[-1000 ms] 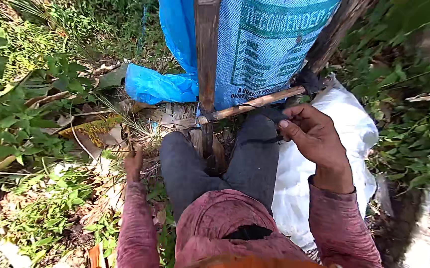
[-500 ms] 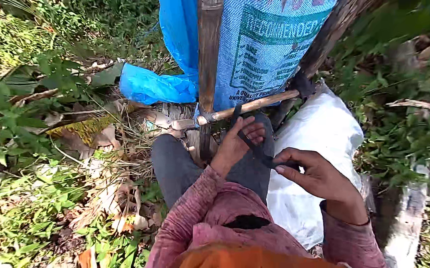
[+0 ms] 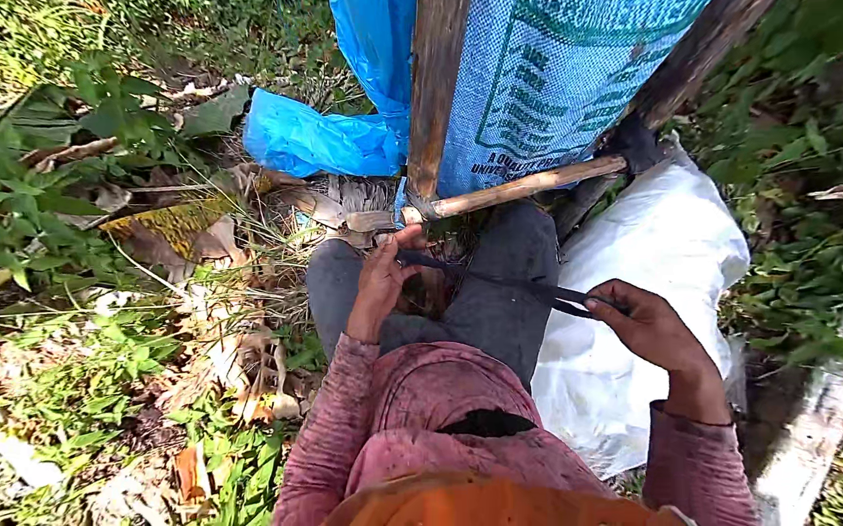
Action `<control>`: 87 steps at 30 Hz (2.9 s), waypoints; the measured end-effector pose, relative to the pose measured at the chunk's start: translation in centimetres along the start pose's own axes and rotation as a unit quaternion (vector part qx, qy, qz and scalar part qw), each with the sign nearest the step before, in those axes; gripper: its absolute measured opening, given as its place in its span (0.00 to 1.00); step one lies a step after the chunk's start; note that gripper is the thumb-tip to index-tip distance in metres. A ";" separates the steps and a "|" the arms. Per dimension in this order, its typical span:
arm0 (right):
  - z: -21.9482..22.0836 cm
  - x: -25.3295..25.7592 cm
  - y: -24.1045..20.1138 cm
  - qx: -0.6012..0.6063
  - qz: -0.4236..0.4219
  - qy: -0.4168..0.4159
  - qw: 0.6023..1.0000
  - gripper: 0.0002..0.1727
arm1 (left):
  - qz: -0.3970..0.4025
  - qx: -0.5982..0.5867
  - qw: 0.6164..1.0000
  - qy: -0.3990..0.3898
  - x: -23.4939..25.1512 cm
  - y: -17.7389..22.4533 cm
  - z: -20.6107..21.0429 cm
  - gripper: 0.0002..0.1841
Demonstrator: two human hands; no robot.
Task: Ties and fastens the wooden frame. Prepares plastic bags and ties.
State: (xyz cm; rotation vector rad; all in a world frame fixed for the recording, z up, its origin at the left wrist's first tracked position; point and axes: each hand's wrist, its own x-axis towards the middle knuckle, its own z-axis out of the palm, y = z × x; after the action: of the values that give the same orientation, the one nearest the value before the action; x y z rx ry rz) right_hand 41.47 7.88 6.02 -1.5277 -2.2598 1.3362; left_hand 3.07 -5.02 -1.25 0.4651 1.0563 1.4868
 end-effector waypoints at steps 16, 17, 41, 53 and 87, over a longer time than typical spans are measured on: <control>-2.4 -1.1 2.5 0.442 -0.089 0.068 0.890 0.11 | 0.037 -0.005 0.972 0.233 0.1 2.9 -9.8 0.28; -2.0 -1.0 2.6 0.472 -0.092 0.074 0.873 0.11 | 0.038 -0.007 0.967 0.251 -0.4 3.2 -9.8 0.28; -0.7 1.9 5.4 0.357 0.045 0.183 0.915 0.09 | 0.005 0.062 0.997 0.041 -2.6 -0.3 -0.5 0.31; 1.1 2.8 0.3 0.458 -0.086 0.048 0.884 0.13 | -0.018 0.015 0.999 0.025 -1.7 -1.0 -0.2 0.32; 11.2 6.3 -9.3 0.150 -0.166 0.096 0.970 0.09 | -0.032 -0.073 0.993 -0.093 -1.6 -2.1 2.7 0.52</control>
State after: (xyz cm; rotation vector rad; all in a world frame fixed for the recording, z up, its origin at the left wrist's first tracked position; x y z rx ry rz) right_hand 26.07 5.13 3.51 -1.0737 -1.9757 1.2942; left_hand 6.76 -5.80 -1.13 0.4521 0.8035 1.4237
